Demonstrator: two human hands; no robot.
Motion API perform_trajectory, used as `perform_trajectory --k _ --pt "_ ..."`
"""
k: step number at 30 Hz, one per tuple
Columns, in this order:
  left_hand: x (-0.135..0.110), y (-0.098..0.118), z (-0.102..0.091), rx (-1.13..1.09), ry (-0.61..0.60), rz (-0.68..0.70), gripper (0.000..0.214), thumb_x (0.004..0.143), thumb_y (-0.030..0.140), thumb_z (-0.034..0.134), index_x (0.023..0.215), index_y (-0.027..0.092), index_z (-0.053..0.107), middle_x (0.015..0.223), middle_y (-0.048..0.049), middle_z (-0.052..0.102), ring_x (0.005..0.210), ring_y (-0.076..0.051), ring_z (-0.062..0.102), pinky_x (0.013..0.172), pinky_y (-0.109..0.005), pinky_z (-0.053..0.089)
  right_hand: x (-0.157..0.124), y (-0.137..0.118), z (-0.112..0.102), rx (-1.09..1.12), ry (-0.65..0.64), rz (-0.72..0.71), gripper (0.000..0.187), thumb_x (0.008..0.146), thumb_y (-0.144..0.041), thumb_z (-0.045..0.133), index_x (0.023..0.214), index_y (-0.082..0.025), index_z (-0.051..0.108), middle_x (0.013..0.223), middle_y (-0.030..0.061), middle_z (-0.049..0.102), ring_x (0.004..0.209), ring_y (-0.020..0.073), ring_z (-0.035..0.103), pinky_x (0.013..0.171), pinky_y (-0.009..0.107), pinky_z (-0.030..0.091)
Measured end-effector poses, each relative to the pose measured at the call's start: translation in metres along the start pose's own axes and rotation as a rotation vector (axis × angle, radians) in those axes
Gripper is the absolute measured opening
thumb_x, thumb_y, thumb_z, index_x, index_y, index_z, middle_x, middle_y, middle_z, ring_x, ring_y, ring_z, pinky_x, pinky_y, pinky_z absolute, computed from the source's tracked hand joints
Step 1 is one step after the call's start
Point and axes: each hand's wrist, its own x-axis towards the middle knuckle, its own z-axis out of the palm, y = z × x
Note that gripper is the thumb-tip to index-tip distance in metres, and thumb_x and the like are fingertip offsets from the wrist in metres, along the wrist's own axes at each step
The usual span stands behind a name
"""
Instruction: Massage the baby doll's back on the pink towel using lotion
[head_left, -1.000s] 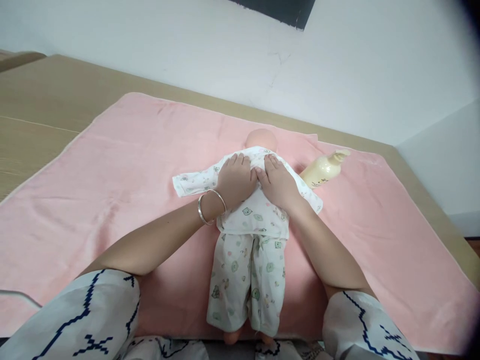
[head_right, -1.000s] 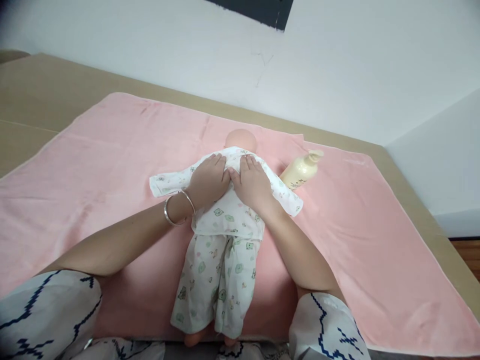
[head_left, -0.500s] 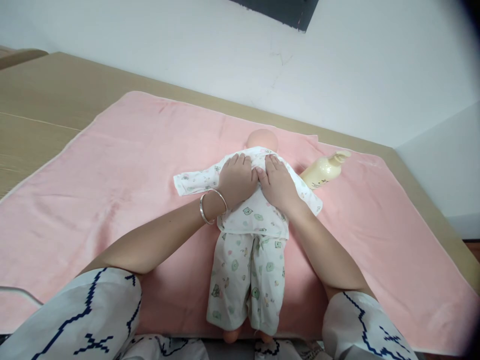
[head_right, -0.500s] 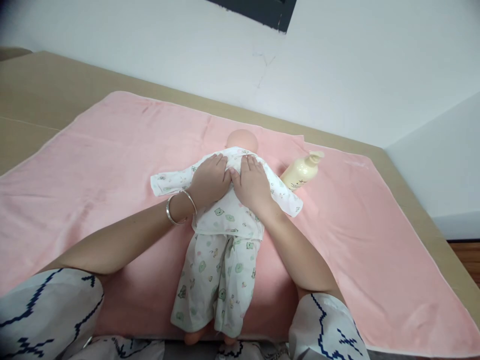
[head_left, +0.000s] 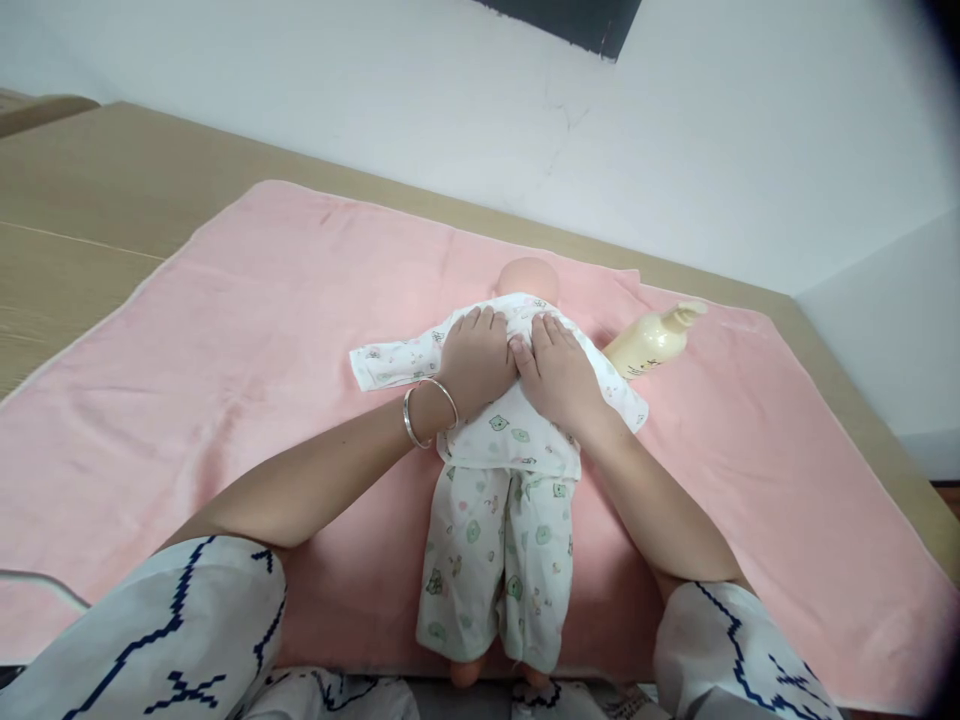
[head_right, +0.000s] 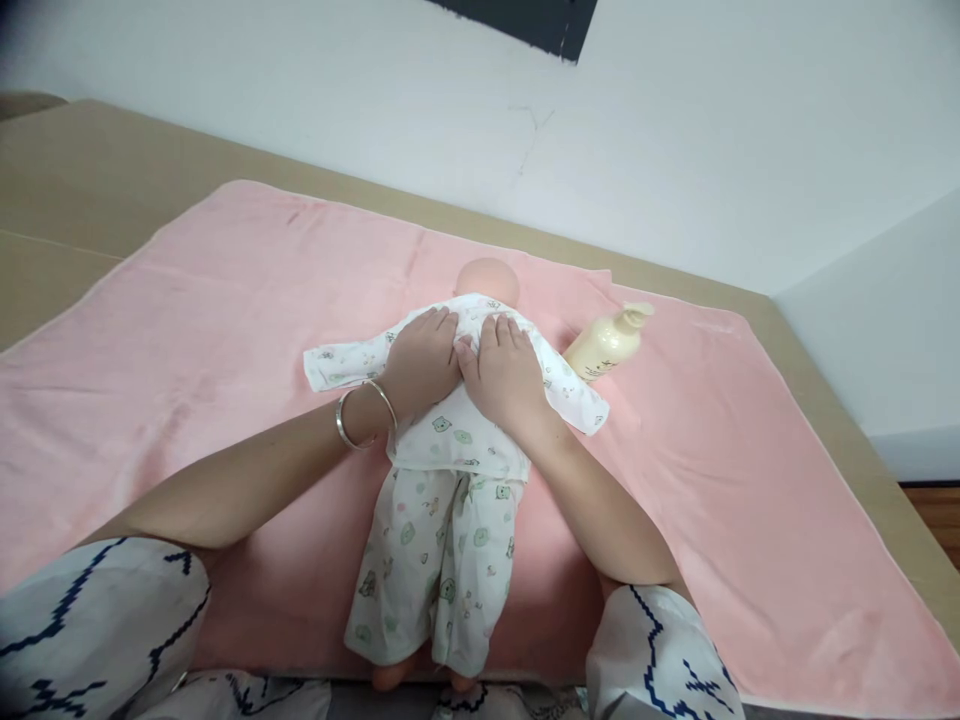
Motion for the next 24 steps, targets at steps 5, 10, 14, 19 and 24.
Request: perform_trajectory --k 5,10,14,19,24 --pt "-0.002 0.004 -0.003 0.013 0.013 -0.015 0.041 0.101 0.027 0.040 0.127 0.004 0.060 0.133 -0.0226 0.064 0.128 -0.034 0.058 0.108 -0.048 0.046 -0.001 -0.002 -0.002 0.000 -0.001 0.018 0.074 0.106 -0.049 0.017 0.153 0.006 0.035 0.160 0.0270 0.038 0.153 0.0360 0.031 0.125 0.051 0.026" --pt "-0.015 0.021 -0.011 0.078 0.020 -0.013 0.041 0.100 0.019 0.039 0.131 -0.001 0.058 0.137 -0.0268 0.062 0.131 -0.036 0.057 0.109 -0.049 0.046 0.002 0.000 -0.003 0.012 0.039 0.038 0.065 0.106 -0.041 0.022 0.146 0.004 0.046 0.154 0.0266 0.047 0.149 0.0350 0.039 0.123 0.048 0.030" --pt "-0.020 0.028 -0.014 0.076 0.022 0.021 0.040 0.099 0.015 0.038 0.130 -0.001 0.058 0.137 -0.0277 0.061 0.131 -0.036 0.057 0.108 -0.050 0.046 0.005 0.003 -0.002 0.006 0.085 0.023 0.057 0.105 -0.036 0.024 0.135 0.001 0.056 0.146 0.0264 0.056 0.143 0.0342 0.047 0.121 0.047 0.034" --pt "-0.005 0.007 -0.013 0.048 0.005 0.149 0.036 0.100 0.015 0.037 0.120 0.005 0.065 0.125 -0.0227 0.067 0.123 -0.033 0.061 0.108 -0.048 0.047 -0.010 -0.006 -0.006 -0.065 0.036 0.001 0.060 0.104 -0.032 0.024 0.146 0.005 0.045 0.152 0.0282 0.049 0.147 0.0360 0.042 0.121 0.052 0.035" --pt "-0.001 0.003 -0.014 0.074 -0.055 0.217 0.037 0.098 0.011 0.034 0.109 0.004 0.069 0.122 -0.0252 0.067 0.125 -0.035 0.059 0.111 -0.051 0.044 -0.019 -0.010 -0.014 -0.116 -0.023 -0.045 0.056 0.102 -0.028 0.030 0.146 0.001 0.048 0.153 0.0247 0.050 0.147 0.0347 0.043 0.121 0.049 0.036"
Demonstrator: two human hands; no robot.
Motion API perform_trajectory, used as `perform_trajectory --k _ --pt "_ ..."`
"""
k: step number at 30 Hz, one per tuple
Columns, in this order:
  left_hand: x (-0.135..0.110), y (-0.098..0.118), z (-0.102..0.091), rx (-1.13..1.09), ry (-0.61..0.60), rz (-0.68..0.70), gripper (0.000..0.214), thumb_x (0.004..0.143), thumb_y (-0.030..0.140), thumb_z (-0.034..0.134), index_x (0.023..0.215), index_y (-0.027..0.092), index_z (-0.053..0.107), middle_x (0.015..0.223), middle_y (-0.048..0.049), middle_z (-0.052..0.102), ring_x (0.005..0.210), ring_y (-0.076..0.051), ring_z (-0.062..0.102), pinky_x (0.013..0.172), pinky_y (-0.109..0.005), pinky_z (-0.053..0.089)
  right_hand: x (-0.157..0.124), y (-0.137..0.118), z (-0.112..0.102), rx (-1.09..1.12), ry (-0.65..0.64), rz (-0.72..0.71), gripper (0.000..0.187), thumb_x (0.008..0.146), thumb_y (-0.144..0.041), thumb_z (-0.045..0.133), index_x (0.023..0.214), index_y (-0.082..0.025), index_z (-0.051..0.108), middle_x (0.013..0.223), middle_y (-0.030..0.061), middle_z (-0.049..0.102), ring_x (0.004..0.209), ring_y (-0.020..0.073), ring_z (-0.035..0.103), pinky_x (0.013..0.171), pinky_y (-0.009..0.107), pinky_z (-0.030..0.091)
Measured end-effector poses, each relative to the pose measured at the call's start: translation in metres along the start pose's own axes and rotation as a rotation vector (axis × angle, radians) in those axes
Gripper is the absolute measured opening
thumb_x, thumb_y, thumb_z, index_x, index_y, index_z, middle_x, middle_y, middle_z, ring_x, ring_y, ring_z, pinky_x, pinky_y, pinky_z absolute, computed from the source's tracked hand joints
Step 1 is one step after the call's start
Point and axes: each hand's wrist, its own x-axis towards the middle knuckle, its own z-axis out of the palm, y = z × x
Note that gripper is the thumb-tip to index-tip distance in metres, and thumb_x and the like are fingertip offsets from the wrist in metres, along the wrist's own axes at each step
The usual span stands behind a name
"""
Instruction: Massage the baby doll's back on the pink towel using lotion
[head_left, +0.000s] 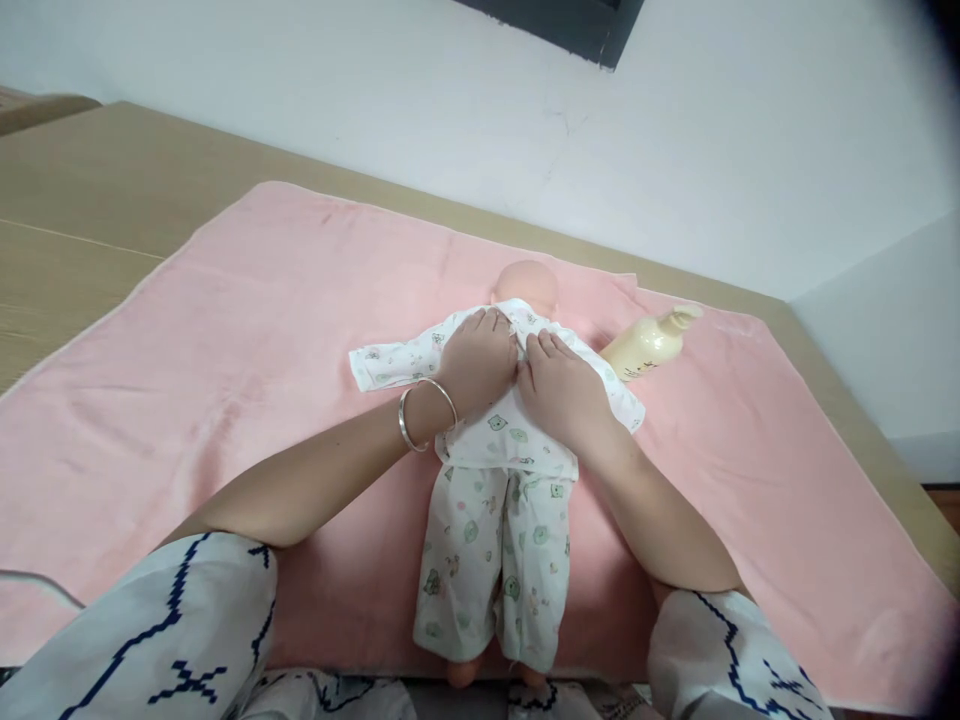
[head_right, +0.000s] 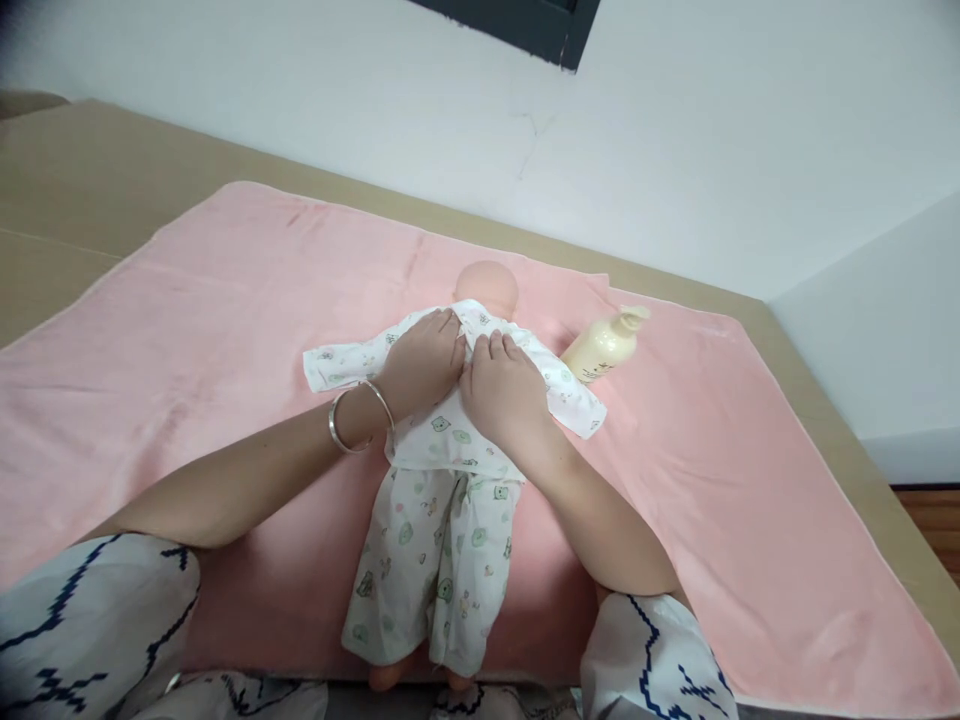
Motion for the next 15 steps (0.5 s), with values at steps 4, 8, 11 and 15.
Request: perform_trajectory --k 4,8,11,15 --pt "-0.012 0.024 -0.004 -0.002 0.009 -0.125 0.045 0.098 0.013 0.039 0.136 -0.006 0.054 0.142 -0.0298 0.056 0.138 -0.036 0.052 0.117 -0.049 0.040 0.017 0.015 0.001 0.043 -0.011 0.005 0.054 0.102 -0.026 0.028 0.141 0.002 0.052 0.151 0.0255 0.052 0.146 0.0328 0.044 0.122 0.046 0.034" --pt "-0.013 0.026 -0.004 -0.012 0.015 -0.108 0.045 0.098 0.014 0.041 0.136 -0.006 0.054 0.141 -0.0292 0.057 0.137 -0.035 0.053 0.117 -0.047 0.042 0.024 0.020 0.007 0.048 0.000 0.018 0.056 0.103 -0.028 0.026 0.143 0.004 0.048 0.153 0.0268 0.049 0.146 0.0347 0.043 0.122 0.051 0.032" --pt "-0.002 0.005 -0.001 -0.016 0.018 -0.012 0.038 0.100 0.015 0.036 0.118 0.001 0.066 0.129 -0.0250 0.065 0.130 -0.033 0.058 0.115 -0.047 0.043 0.012 0.009 0.008 0.021 0.015 0.028 0.061 0.104 -0.030 0.024 0.149 0.007 0.041 0.155 0.0290 0.045 0.149 0.0365 0.039 0.122 0.052 0.033" --pt "0.008 -0.017 0.003 -0.028 -0.030 0.003 0.039 0.100 0.014 0.032 0.109 0.005 0.069 0.118 -0.0228 0.069 0.121 -0.033 0.063 0.109 -0.049 0.048 0.001 -0.002 0.001 0.010 0.001 -0.009 0.059 0.103 -0.028 0.028 0.148 0.005 0.044 0.153 0.0282 0.048 0.148 0.0366 0.041 0.122 0.049 0.034"
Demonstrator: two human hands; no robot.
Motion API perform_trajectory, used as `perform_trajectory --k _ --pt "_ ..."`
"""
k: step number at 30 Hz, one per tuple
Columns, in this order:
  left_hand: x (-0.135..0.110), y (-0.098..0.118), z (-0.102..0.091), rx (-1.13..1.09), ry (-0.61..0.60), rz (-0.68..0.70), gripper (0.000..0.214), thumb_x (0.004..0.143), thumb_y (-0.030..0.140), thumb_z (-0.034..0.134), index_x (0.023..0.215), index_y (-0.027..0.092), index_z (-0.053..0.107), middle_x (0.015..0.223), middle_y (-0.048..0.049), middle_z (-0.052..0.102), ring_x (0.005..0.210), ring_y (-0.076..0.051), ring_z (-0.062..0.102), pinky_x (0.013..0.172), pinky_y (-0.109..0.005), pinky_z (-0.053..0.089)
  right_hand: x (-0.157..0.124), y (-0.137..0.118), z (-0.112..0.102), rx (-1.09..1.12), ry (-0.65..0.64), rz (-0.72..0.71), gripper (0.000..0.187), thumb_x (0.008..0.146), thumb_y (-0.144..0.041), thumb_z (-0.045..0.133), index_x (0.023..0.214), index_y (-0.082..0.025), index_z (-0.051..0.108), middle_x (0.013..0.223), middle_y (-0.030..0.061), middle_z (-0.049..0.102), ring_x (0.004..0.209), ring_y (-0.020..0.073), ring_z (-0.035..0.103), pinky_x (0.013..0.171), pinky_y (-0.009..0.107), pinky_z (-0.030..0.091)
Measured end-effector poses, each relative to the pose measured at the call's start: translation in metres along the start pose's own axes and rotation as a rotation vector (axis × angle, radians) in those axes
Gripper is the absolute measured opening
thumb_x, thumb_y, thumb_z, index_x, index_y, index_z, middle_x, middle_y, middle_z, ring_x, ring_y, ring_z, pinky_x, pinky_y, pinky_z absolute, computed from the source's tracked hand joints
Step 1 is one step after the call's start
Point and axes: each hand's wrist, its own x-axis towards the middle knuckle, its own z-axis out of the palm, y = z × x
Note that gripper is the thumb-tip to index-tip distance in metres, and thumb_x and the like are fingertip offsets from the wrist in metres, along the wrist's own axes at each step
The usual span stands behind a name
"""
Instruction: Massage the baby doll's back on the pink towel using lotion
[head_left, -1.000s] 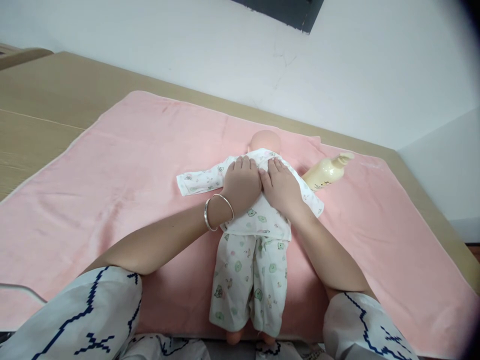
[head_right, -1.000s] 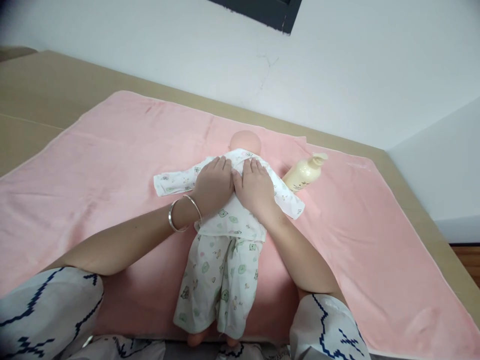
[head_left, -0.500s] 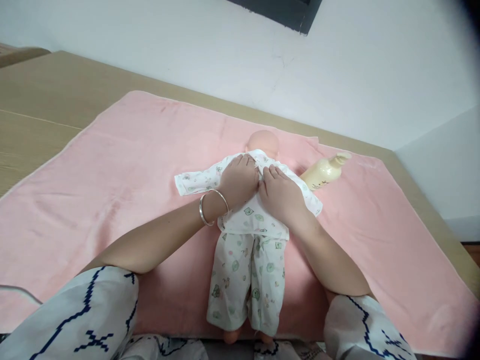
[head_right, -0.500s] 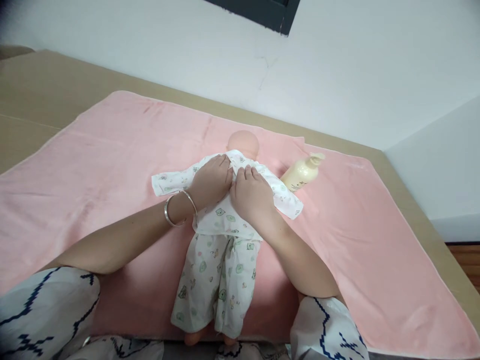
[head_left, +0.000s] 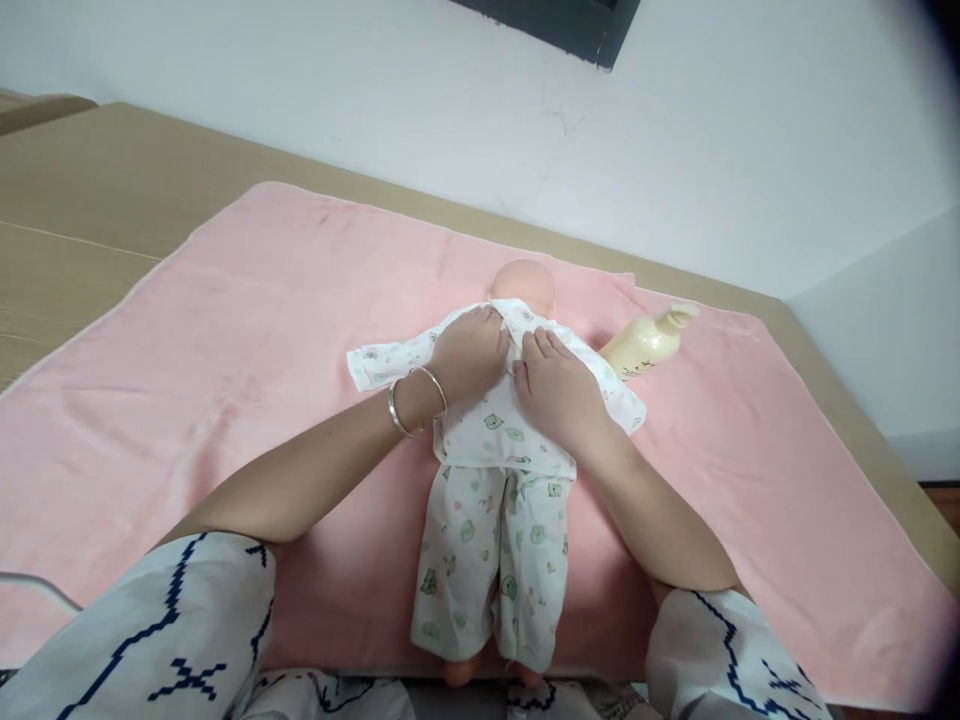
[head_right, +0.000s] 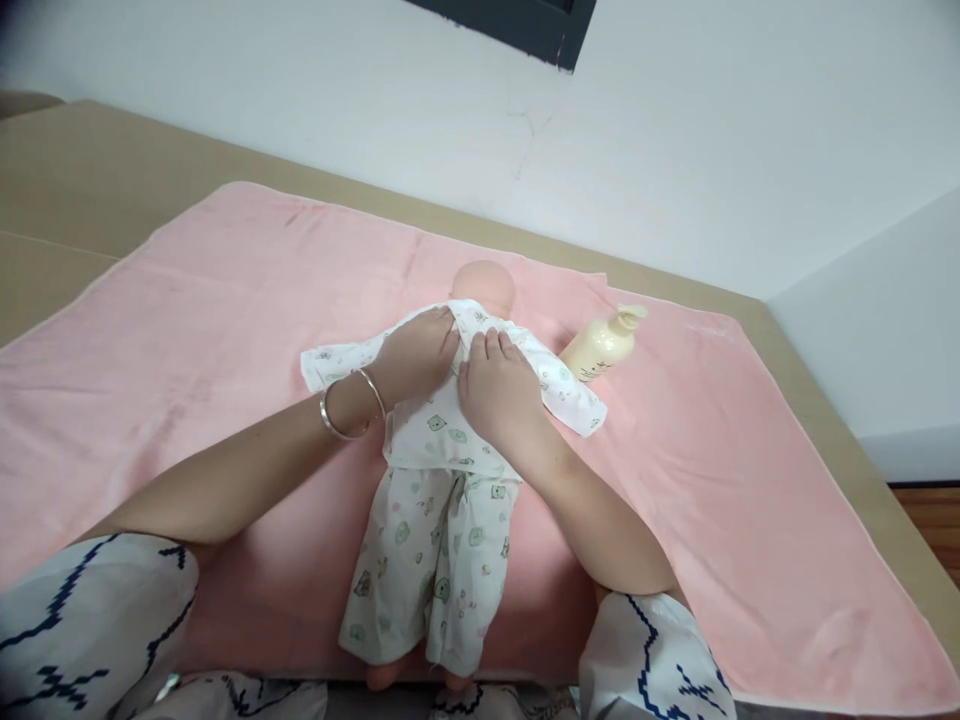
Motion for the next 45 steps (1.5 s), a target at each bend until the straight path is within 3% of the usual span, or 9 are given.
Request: perform_trajectory --k 5,9,14,18,21,26,38,45 --pt "-0.016 0.028 -0.005 -0.002 0.026 -0.081 0.041 0.097 0.013 0.038 0.127 -0.003 0.060 0.136 -0.0301 0.060 0.135 -0.037 0.055 0.115 -0.053 0.043 0.018 0.016 0.000 0.068 -0.015 0.040 0.054 0.102 -0.028 0.030 0.144 0.000 0.049 0.154 0.0244 0.048 0.147 0.0339 0.043 0.121 0.049 0.035" --pt "-0.026 0.046 -0.009 0.037 0.008 -0.099 0.048 0.096 0.014 0.040 0.138 -0.004 0.052 0.144 -0.0292 0.056 0.139 -0.036 0.052 0.115 -0.051 0.043 0.028 0.023 0.006 0.060 -0.007 0.067 0.052 0.101 -0.025 0.029 0.141 0.000 0.051 0.153 0.0243 0.049 0.146 0.0352 0.043 0.122 0.053 0.031" --pt "-0.014 0.025 -0.006 -0.011 0.047 -0.030 0.044 0.099 0.019 0.036 0.130 -0.003 0.059 0.137 -0.0271 0.061 0.135 -0.034 0.055 0.116 -0.047 0.043 0.007 0.005 -0.001 -0.026 -0.032 0.052 0.056 0.102 -0.025 0.028 0.148 0.005 0.042 0.154 0.0278 0.046 0.147 0.0373 0.041 0.121 0.052 0.032" --pt "-0.006 0.013 0.004 -0.017 0.041 -0.067 0.045 0.102 0.022 0.028 0.122 -0.002 0.061 0.136 -0.0298 0.060 0.135 -0.037 0.053 0.113 -0.054 0.042 -0.007 -0.004 -0.014 -0.128 -0.056 -0.006 0.047 0.101 -0.020 0.031 0.134 0.000 0.057 0.141 0.0273 0.060 0.134 0.0375 0.055 0.115 0.049 0.038" --pt "-0.007 0.014 0.011 -0.061 0.086 -0.117 0.047 0.103 0.026 0.029 0.129 -0.003 0.056 0.139 -0.0302 0.058 0.138 -0.037 0.051 0.114 -0.056 0.041 0.000 0.004 -0.015 -0.090 -0.058 0.008 0.042 0.101 -0.021 0.031 0.122 -0.007 0.064 0.129 0.0222 0.068 0.122 0.0341 0.063 0.107 0.044 0.046" --pt "-0.007 0.017 0.017 -0.121 0.139 -0.189 0.048 0.102 0.031 0.034 0.135 0.001 0.052 0.142 -0.0279 0.058 0.139 -0.036 0.051 0.117 -0.054 0.039 0.024 0.024 0.004 0.043 0.005 0.084 0.056 0.104 -0.034 0.031 0.144 0.002 0.048 0.153 0.0248 0.050 0.145 0.0355 0.044 0.118 0.047 0.037" --pt "-0.007 0.017 0.020 -0.102 0.173 -0.200 0.046 0.101 0.031 0.037 0.134 0.005 0.054 0.139 -0.0242 0.061 0.136 -0.034 0.054 0.115 -0.053 0.042 0.026 0.027 0.014 0.030 0.049 0.076 0.059 0.103 -0.033 0.029 0.145 0.005 0.046 0.150 0.0273 0.052 0.145 0.0350 0.045 0.121 0.048 0.032" --pt "-0.006 0.019 0.012 -0.109 0.098 -0.215 0.050 0.102 0.030 0.036 0.135 -0.003 0.054 0.142 -0.0273 0.057 0.137 -0.036 0.051 0.118 -0.051 0.039 0.027 0.026 0.013 0.029 0.040 0.086 0.057 0.104 -0.032 0.029 0.144 0.003 0.048 0.150 0.0261 0.052 0.144 0.0350 0.046 0.121 0.049 0.032"
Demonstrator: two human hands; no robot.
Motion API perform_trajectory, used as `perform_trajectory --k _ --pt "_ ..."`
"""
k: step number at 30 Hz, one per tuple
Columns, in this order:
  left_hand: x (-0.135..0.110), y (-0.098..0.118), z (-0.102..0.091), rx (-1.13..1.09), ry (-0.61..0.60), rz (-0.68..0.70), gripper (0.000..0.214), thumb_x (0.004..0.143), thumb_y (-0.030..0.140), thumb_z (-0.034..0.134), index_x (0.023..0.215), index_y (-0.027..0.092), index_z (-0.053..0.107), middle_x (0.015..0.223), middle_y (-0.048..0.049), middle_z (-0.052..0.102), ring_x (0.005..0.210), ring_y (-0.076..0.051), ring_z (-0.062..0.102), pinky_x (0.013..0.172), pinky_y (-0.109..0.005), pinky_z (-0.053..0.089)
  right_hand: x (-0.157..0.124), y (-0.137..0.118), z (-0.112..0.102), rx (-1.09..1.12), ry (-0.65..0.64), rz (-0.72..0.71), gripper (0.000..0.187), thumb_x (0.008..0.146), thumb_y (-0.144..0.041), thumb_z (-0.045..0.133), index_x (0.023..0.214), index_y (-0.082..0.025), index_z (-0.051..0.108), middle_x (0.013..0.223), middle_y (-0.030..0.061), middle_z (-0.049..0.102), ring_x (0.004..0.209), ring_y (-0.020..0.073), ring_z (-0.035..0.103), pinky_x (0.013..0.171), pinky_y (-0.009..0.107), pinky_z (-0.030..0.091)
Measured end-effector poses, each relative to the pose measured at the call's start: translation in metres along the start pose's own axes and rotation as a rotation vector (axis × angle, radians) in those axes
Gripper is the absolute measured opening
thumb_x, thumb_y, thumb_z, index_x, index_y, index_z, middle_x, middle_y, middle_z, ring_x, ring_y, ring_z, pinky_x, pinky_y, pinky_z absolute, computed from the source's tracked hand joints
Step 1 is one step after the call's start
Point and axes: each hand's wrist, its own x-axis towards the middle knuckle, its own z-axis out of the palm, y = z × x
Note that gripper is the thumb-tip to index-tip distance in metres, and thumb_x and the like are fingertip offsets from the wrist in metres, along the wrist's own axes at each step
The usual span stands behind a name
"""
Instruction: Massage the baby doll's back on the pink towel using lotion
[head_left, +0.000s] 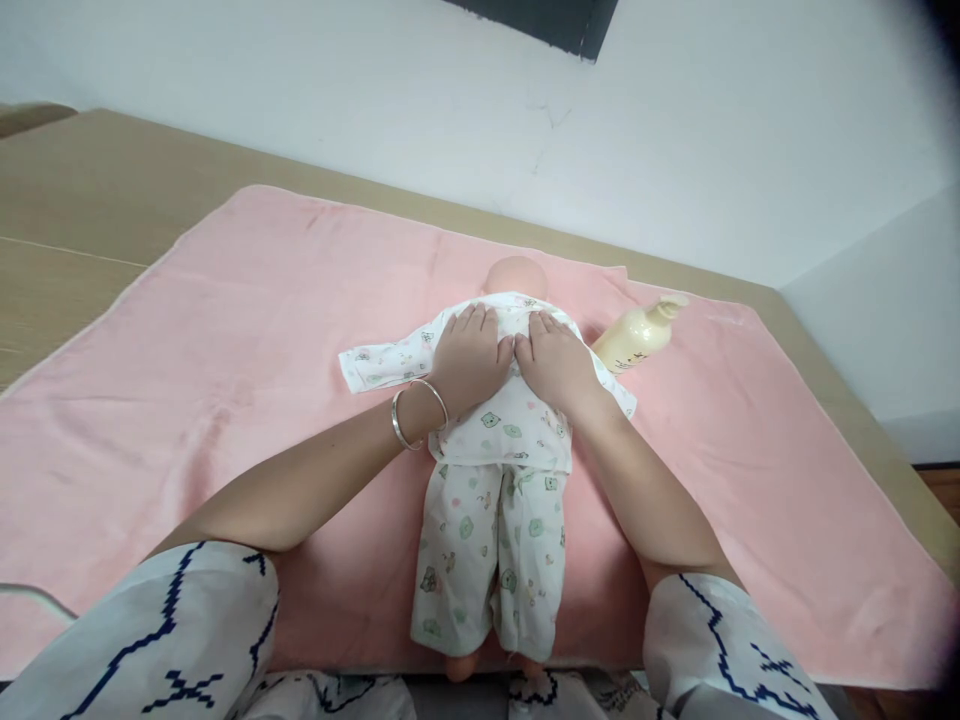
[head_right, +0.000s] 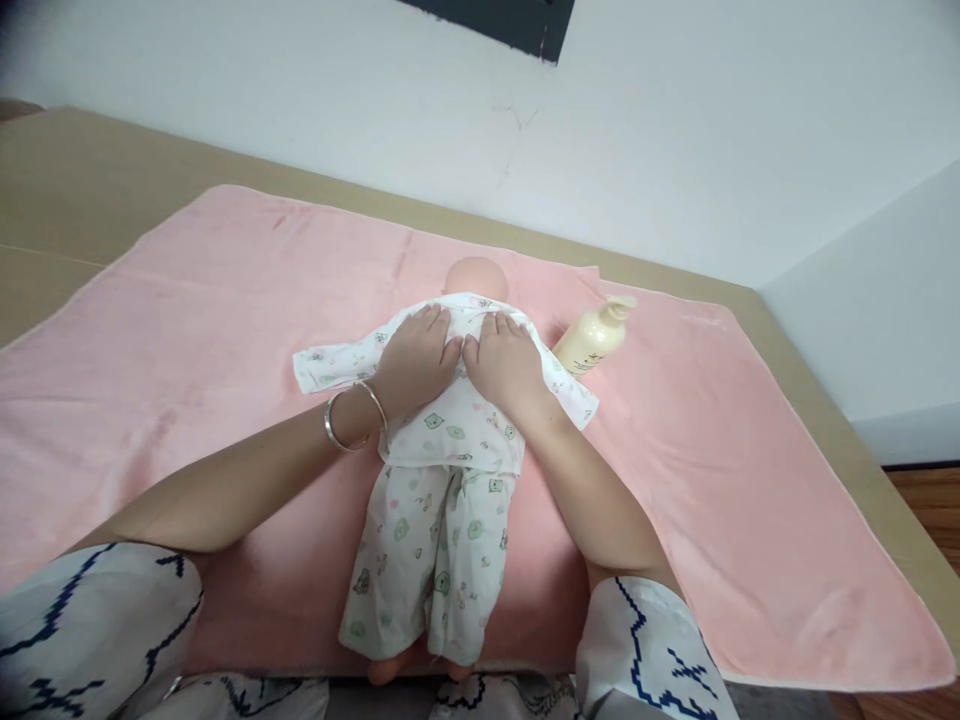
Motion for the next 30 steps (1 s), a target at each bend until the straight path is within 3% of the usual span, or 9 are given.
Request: perform_trajectory --k 10,15,19,23,26,30 --pt "-0.002 0.002 -0.003 0.034 -0.009 -0.005 0.052 0.102 0.031 0.034 0.138 -0.002 0.053 0.144 -0.0264 0.057 0.138 -0.035 0.051 0.117 -0.051 0.040 0.000 0.000 -0.002 0.009 0.008 -0.011 0.054 0.102 -0.029 0.030 0.142 0.002 0.050 0.149 0.0262 0.054 0.142 0.0357 0.048 0.119 0.049 0.034" --pt "-0.013 0.013 -0.015 0.129 -0.039 0.006 0.052 0.103 0.027 0.033 0.139 -0.004 0.054 0.145 -0.0284 0.056 0.138 -0.037 0.051 0.122 -0.060 0.028 0.001 0.003 -0.002 -0.003 0.014 -0.042 0.052 0.099 -0.024 0.032 0.138 0.004 0.052 0.146 0.0267 0.056 0.138 0.0353 0.051 0.116 0.046 0.037" --pt "-0.014 0.015 -0.019 0.149 -0.061 0.043 0.050 0.101 0.025 0.037 0.135 -0.006 0.056 0.141 -0.0292 0.058 0.135 -0.037 0.055 0.117 -0.051 0.039 0.002 0.004 -0.002 -0.017 0.007 -0.045 0.053 0.097 -0.022 0.032 0.140 0.003 0.052 0.146 0.0258 0.056 0.139 0.0350 0.051 0.118 0.047 0.035" --pt "-0.004 0.003 -0.017 0.105 -0.051 0.050 0.043 0.099 0.024 0.039 0.125 -0.001 0.063 0.131 -0.0253 0.065 0.128 -0.034 0.059 0.110 -0.046 0.046 -0.001 -0.001 -0.006 -0.023 -0.046 -0.041 0.058 0.098 -0.022 0.033 0.147 0.006 0.044 0.152 0.0269 0.050 0.146 0.0355 0.044 0.121 0.049 0.032" --pt "0.005 -0.006 -0.014 0.051 -0.084 0.028 0.041 0.099 0.026 0.041 0.123 0.002 0.062 0.130 -0.0230 0.066 0.128 -0.033 0.059 0.110 -0.044 0.046 -0.010 -0.009 -0.014 -0.039 -0.072 -0.090 0.057 0.097 -0.020 0.034 0.148 0.004 0.044 0.152 0.0257 0.050 0.146 0.0344 0.043 0.122 0.050 0.029" --pt "0.007 -0.006 -0.015 0.046 -0.140 -0.015 0.050 0.100 0.029 0.039 0.137 -0.002 0.052 0.143 -0.0251 0.058 0.140 -0.034 0.049 0.117 -0.049 0.039 -0.018 -0.014 -0.021 -0.031 -0.079 -0.120 0.051 0.097 -0.020 0.035 0.143 -0.002 0.050 0.150 0.0230 0.054 0.145 0.0337 0.045 0.121 0.051 0.029"
